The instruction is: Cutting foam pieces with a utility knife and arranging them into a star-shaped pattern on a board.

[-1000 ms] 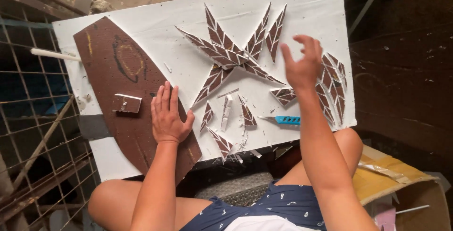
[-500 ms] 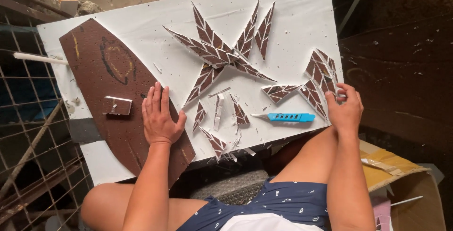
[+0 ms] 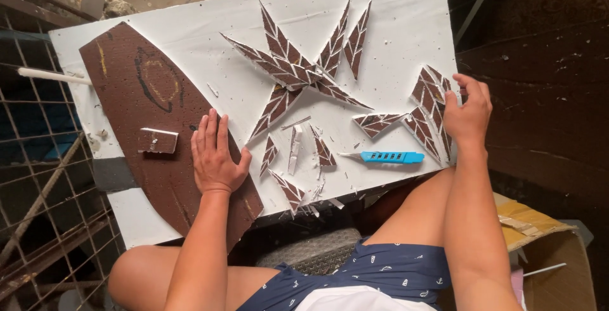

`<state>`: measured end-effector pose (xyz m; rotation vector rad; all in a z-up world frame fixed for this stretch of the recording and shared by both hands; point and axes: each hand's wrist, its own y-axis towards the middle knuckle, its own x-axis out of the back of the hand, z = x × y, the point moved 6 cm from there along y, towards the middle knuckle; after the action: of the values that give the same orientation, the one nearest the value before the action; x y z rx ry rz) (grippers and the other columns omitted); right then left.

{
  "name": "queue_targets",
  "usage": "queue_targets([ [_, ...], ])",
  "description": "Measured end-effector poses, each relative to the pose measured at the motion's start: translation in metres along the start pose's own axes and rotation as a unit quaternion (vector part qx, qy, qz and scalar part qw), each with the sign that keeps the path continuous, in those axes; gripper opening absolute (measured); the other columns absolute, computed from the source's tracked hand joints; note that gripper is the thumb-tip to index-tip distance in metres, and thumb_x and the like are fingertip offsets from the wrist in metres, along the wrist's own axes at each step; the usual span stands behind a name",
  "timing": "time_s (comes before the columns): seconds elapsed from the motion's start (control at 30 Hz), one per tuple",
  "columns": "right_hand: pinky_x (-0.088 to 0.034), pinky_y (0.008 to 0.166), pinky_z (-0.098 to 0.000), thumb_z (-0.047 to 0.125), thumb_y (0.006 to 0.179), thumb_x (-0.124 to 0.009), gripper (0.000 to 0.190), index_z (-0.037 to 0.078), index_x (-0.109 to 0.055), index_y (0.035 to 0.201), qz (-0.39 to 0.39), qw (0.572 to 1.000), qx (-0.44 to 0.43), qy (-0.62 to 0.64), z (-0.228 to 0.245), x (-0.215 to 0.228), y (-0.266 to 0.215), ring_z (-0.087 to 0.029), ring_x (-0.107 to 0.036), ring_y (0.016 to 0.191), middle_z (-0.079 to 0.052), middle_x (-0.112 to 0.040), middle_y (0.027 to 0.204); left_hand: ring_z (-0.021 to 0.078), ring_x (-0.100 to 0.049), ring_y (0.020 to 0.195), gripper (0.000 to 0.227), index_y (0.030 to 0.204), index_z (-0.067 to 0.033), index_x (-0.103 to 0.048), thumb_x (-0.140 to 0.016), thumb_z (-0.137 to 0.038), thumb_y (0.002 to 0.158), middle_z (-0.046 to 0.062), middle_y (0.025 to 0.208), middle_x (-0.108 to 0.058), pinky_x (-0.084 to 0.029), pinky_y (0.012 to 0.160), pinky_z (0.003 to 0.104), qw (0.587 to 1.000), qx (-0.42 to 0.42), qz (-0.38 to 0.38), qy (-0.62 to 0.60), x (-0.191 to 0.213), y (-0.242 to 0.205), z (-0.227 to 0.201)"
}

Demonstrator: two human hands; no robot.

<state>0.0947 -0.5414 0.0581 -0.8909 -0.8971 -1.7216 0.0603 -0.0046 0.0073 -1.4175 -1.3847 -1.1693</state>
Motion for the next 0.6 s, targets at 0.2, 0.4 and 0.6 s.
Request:
queue_targets([
  [0.2, -0.055, 0.081, -0.0403, 0.006, 0.095, -0.076, 0.038, 0.012, -0.072, 0.132, 0.053, 0.996, -0.058, 0.038, -0.021, -0.024, 0.008, -0.032, -0.070, 0.092, -0.015, -0.066, 0.108, 0.0276, -0.028, 0.153, 0.083, 0.156, -0.0193, -0.039, -0.052, -0.047, 0.079, 0.006, 0.167, -0.029, -0.023, 0.123, 0.047, 1.000, 0.005, 0.006, -0.001, -0.001, -0.001, 0.000],
  [0.4, -0.056, 0.077, -0.0403, 0.001, 0.095, -0.075, 0.042, 0.005, -0.071, 0.136, 0.009, 0.998, -0.029, 0.059, -0.015, -0.023, 0.002, -0.033, -0.071, 0.089, -0.018, -0.066, 0.105, 0.0266, -0.027, 0.153, 0.083, 0.156, -0.0205, -0.038, -0.051, -0.047, 0.079, 0.006, 0.166, -0.028, -0.023, 0.123, 0.046, 1.000, 0.010, 0.011, 0.004, -0.001, 0.001, 0.000],
  [0.6, -0.054, 0.084, -0.0405, 0.013, 0.102, -0.070, 0.040, 0.004, -0.065, 0.140, 0.011, 0.999, -0.030, 0.027, 0.007, -0.010, 0.007, -0.025, -0.059, 0.093, -0.015, -0.052, 0.121, 0.0300, -0.031, 0.154, 0.080, 0.157, -0.0110, -0.040, -0.059, -0.039, 0.085, 0.009, 0.167, -0.031, -0.029, 0.123, 0.055, 0.998, -0.025, -0.017, -0.049, 0.014, -0.001, -0.005],
])
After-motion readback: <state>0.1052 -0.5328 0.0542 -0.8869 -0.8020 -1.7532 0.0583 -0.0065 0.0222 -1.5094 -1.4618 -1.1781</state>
